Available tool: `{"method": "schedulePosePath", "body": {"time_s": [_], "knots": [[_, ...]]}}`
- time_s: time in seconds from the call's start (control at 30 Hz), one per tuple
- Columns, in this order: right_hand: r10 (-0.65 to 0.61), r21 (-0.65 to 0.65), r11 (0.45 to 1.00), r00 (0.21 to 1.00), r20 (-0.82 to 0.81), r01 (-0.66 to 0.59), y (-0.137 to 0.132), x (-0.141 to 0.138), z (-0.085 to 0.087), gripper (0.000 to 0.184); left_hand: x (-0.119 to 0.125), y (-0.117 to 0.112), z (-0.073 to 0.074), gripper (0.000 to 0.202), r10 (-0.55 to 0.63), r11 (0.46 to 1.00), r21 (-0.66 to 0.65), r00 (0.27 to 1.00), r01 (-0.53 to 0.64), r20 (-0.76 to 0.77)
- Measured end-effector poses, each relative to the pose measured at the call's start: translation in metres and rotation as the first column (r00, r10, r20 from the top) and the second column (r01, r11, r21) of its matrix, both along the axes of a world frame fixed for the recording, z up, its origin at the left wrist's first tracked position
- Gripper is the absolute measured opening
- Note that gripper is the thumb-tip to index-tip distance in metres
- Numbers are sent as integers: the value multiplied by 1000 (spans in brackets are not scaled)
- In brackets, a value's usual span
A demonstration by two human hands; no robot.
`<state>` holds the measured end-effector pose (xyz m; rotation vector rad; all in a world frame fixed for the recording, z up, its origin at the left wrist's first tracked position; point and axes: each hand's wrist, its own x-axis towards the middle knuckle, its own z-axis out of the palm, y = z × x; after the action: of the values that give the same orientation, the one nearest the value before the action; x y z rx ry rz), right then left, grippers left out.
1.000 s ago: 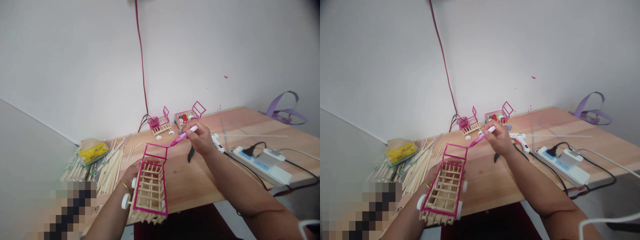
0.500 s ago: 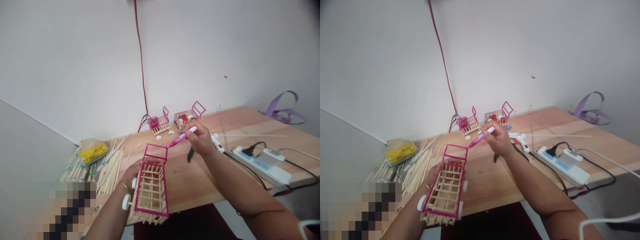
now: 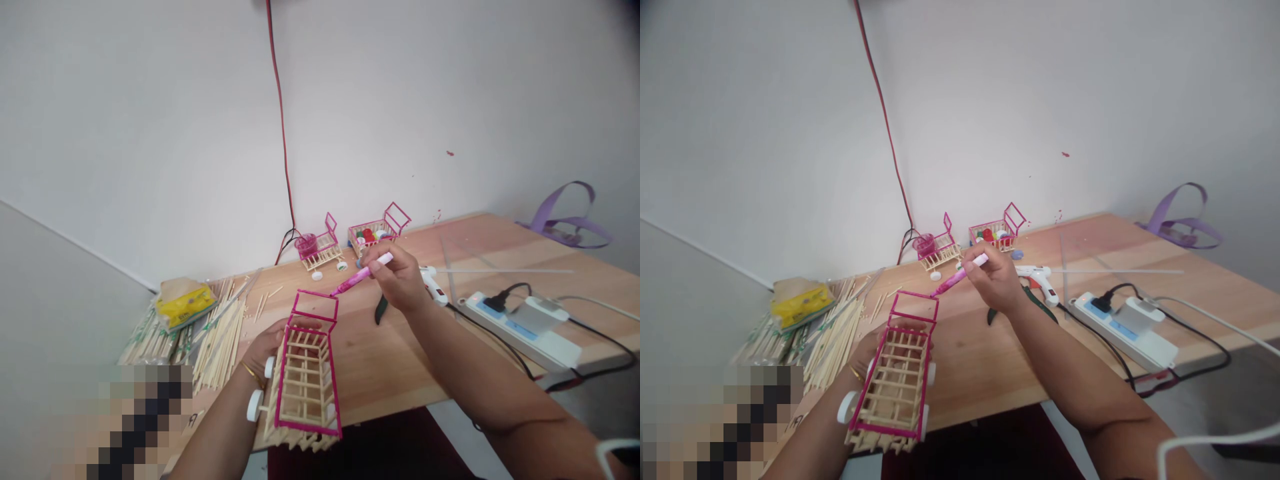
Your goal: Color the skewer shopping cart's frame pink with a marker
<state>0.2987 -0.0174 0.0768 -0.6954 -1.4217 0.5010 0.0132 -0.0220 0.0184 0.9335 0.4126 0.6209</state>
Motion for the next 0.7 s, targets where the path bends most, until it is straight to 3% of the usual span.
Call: {"method": "schedulePosePath", "body": {"time_s": [0.17,0.37,0.53,0.7], "knots": [[-21,6,1000,1000,19,21,0,-1,0,7,-2,1,-7,59,32,999,-5,999,-32,-3],[31,1,1000,999,-20,-31,1,1,-1,8,-2,1,-4,62,19,1000,-9,1000,-19,-7],[-118,14,993,992,40,117,-1,1,4,9,3,-1,4,66,21,1000,-12,1000,-21,-15],[-225,14,974,974,27,225,0,0,5,9,11,4,11,64,258,959,120,966,-257,11]]}}
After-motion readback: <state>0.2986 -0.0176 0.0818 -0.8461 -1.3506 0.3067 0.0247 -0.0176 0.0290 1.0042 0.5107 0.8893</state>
